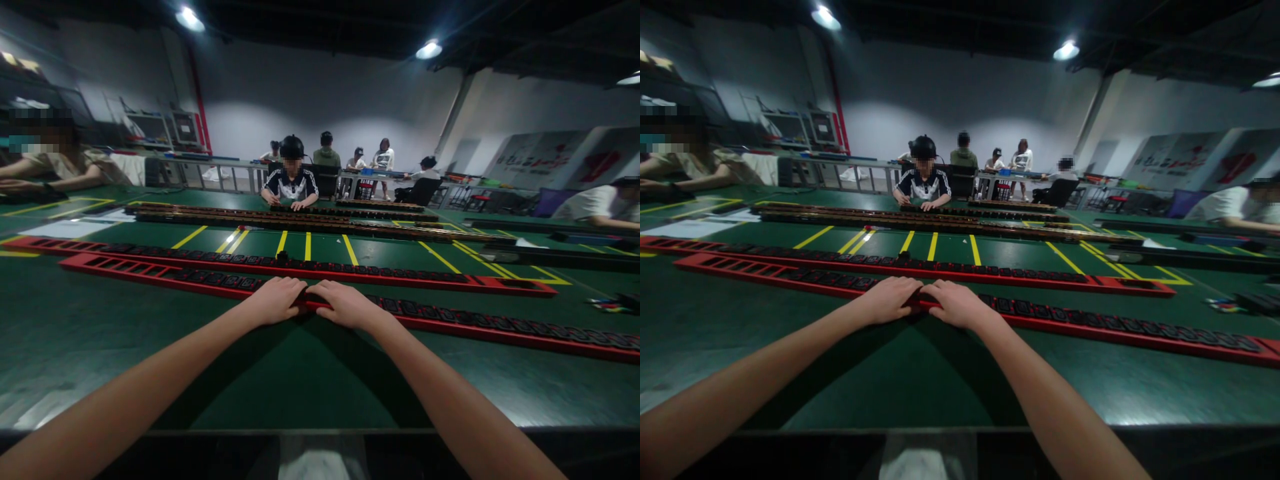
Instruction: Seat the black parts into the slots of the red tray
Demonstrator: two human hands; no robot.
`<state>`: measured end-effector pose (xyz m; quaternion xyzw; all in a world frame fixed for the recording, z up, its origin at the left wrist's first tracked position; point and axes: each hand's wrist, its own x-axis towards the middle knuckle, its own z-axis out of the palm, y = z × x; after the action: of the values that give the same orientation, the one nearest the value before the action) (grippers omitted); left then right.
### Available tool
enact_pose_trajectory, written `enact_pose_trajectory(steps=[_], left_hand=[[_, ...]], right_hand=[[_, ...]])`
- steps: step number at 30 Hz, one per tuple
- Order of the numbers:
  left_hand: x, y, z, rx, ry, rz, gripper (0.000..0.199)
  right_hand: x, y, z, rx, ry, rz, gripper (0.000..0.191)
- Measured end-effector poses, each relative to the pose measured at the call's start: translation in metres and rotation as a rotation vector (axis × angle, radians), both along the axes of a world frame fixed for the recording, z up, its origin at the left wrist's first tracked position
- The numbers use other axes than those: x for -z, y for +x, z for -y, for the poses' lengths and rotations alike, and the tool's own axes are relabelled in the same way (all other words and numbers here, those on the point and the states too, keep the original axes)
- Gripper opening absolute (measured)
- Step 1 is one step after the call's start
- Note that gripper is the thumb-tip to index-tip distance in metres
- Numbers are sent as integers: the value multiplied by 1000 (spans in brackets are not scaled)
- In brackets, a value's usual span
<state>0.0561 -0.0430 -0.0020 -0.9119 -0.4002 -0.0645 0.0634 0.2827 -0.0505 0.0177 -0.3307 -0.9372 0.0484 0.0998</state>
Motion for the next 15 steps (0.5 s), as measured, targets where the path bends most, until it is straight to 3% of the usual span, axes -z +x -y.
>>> enact_pose_trajectory(steps=[15], left_hand=[[2, -1, -1, -5, 13, -11, 42]], right_hand=[[-6, -4, 0, 4, -47, -7, 41]])
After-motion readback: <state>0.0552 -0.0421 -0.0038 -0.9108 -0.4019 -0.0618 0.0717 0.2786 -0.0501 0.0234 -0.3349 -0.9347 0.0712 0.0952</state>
